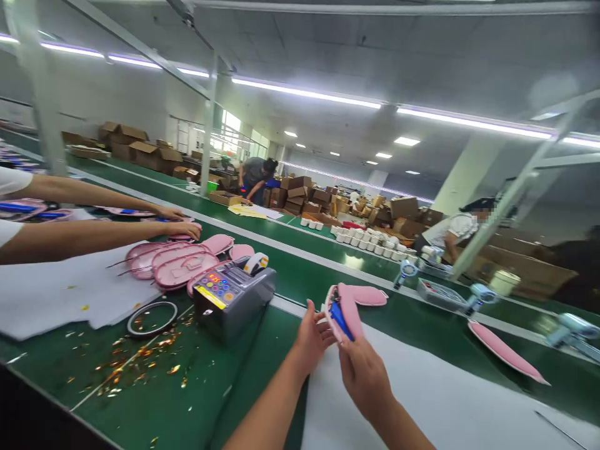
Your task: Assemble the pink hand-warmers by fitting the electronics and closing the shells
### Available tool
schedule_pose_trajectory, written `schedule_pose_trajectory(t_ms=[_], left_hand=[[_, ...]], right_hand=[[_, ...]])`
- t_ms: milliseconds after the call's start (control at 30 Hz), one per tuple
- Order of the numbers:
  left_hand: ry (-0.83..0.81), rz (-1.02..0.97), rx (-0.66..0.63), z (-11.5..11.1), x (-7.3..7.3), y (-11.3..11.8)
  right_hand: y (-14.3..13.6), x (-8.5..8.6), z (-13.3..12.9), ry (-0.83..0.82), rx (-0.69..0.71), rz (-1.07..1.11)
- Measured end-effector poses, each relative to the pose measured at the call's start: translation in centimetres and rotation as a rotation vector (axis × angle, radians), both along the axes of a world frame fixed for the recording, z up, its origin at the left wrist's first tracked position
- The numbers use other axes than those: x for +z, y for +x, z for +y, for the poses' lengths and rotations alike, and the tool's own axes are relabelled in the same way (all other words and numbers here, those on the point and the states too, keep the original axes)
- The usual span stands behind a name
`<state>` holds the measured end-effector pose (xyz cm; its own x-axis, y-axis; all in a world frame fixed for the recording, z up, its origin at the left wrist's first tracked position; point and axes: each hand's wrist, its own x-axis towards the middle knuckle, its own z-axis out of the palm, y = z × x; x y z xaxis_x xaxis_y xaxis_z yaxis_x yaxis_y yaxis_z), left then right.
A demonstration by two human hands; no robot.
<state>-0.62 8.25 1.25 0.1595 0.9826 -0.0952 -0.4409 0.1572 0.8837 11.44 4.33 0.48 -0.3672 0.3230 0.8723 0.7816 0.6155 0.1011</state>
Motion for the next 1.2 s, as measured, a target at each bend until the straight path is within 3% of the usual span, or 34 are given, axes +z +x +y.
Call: schedule_pose_trajectory(t_ms=[100,167,300,367,467,533,667,833,967,1100,1200], left_hand=[[0.029,-0.255,-0.376,-1.7,1.0,-0.3],[0.036,-0.356,-0.487,-2.5,1.3,-0.5],[0.065,-0.360,-0.376,-2.6,1.2,-1.0],[0.073,-0.343,-0.332,-2.4,1.2,-1.0],[0.165,-0.286,-0.279,-2.6,1.2,-0.4],[0.277,-0.242,-0.285,-3.2,1.1,0.4],[0.319,-0.196,-0.343,-4.1,0.5,1.3],[0.173,-0.179,-0.354,-3.6,0.5,0.9],[0.186,-0.130,-0.271,-3.2,1.2,0.4],[0.216,-0.106,-0.245,-3.1,1.9,0.0],[0.174,-0.140,-0.349,-2.9,2.0,-0.4]], right_hand=[[-0.3,0.2,-3.6,0.080,0.158,-0.058],[-0.3,0.3,-4.8,0.042,0.193,-0.109],[0.2,0.3,-5.7,-0.177,0.272,-0.073],[0.4,0.3,-5.7,-0.263,0.228,0.160],[0.5,0.5,-5.1,-0.466,0.088,0.684],[0.6,0.8,-4.5,-0.671,0.153,0.916],[1.6,1.1,-4.0,-0.960,0.345,1.034],[2.5,1.1,-4.5,-1.041,0.437,1.222],[2.2,1.4,-4.7,-1.094,0.504,1.376],[1.8,1.6,-4.9,-1.104,0.436,1.379],[1.7,1.6,-4.8,-1.100,0.376,1.311]])
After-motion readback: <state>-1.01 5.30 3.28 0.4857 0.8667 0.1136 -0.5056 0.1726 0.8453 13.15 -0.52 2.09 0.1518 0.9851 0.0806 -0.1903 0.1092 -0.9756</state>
